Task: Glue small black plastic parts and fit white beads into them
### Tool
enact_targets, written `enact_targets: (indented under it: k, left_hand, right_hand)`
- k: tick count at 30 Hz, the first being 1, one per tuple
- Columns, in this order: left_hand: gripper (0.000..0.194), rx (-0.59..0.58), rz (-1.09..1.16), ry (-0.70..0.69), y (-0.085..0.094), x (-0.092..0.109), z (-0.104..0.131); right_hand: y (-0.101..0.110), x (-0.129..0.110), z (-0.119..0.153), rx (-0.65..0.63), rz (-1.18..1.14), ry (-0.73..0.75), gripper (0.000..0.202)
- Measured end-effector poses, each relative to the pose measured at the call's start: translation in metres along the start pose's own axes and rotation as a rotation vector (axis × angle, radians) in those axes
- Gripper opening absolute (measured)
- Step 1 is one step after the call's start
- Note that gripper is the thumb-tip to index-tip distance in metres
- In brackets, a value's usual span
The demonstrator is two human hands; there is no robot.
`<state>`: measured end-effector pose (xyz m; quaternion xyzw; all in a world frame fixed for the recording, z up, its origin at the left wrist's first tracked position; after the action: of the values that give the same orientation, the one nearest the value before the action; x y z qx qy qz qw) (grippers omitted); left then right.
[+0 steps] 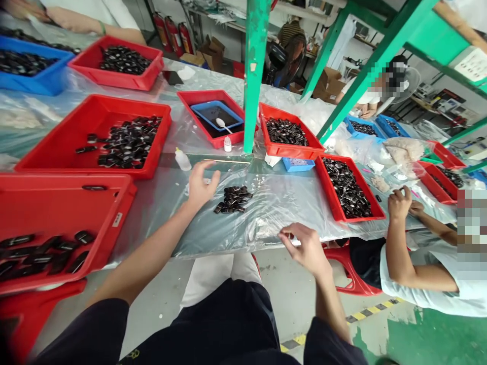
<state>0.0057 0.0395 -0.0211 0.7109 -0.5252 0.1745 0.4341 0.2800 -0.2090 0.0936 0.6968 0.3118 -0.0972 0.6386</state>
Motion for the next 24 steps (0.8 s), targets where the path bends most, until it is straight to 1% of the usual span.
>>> enact_targets:
  k: [1,3,4,6,8,10,13,14,15,17,19,20,22,23,24]
  left_hand:
    - [0.033,-0.108,0.011,-0.001,-0.006,0.003,0.002]
    - [0.040,-0.337,0.008,-0.004,-0.015,0.008,0.005]
    - [0.041,-0.425,-0.021,-0.010,-0.018,0.011,0.007]
    - [0.042,-0.560,-0.085,-0.030,-0.023,0.015,0.009]
    - [0.043,-0.650,-0.111,-0.037,-0.027,0.018,0.010]
    - [0.041,-0.666,-0.115,-0.032,-0.028,0.019,0.009]
    - [0.038,-0.629,-0.091,-0.009,-0.026,0.022,0.007]
    - [0.036,-0.622,-0.085,0.006,-0.023,0.025,0.007]
    - [0.034,-0.609,-0.086,0.028,-0.021,0.029,0.008]
    - [0.032,-0.596,-0.070,0.063,-0.017,0.037,0.012]
    - [0.031,-0.594,-0.049,0.075,-0.021,0.037,0.018]
    - [0.032,-0.591,-0.042,0.092,-0.026,0.032,0.019]
    - [0.033,-0.544,-0.015,0.140,-0.035,0.014,0.015]
    - [0.034,-0.528,-0.009,0.145,-0.038,0.006,0.011]
    - [0.035,-0.537,-0.014,0.139,-0.039,0.000,0.008]
  right_hand:
    - [-0.014,0.010,-0.019,0.040,-0.070,0.016,0.027]
    - [-0.040,0.028,-0.055,0.163,-0.144,-0.025,0.034]
    - [-0.053,0.035,-0.071,0.174,-0.154,-0.057,0.035]
    - [-0.074,0.044,-0.098,0.113,-0.136,-0.110,0.033]
    - [-0.084,0.049,-0.116,0.040,-0.090,-0.111,0.031]
    - [-0.084,0.054,-0.126,-0.025,-0.057,-0.076,0.030]
    - [-0.073,0.060,-0.130,-0.108,-0.041,-0.026,0.030]
    - [-0.070,0.061,-0.129,-0.119,-0.041,-0.020,0.030]
    - [-0.068,0.062,-0.127,-0.104,-0.040,-0.021,0.032]
    - [-0.070,0.066,-0.126,-0.030,-0.037,-0.029,0.037]
    - [-0.078,0.074,-0.132,0.080,-0.063,0.001,0.042]
    - [-0.083,0.080,-0.139,0.138,-0.082,0.017,0.043]
    - [-0.093,0.095,-0.154,0.244,-0.141,0.044,0.045]
    - [-0.098,0.101,-0.160,0.267,-0.190,0.077,0.044]
    - [-0.105,0.106,-0.162,0.286,-0.254,0.108,0.043]
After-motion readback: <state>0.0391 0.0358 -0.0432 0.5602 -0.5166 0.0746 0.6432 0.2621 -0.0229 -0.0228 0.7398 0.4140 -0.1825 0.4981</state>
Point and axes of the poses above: each hand's wrist, its own z-axis away from the middle knuckle, its own y-axis out of the back of the hand, x = y × z, the point moved 2 cm from there along -z, towards the middle knuckle, and after that the axes turned 13 degrees about -x, right-handed, at the moved point
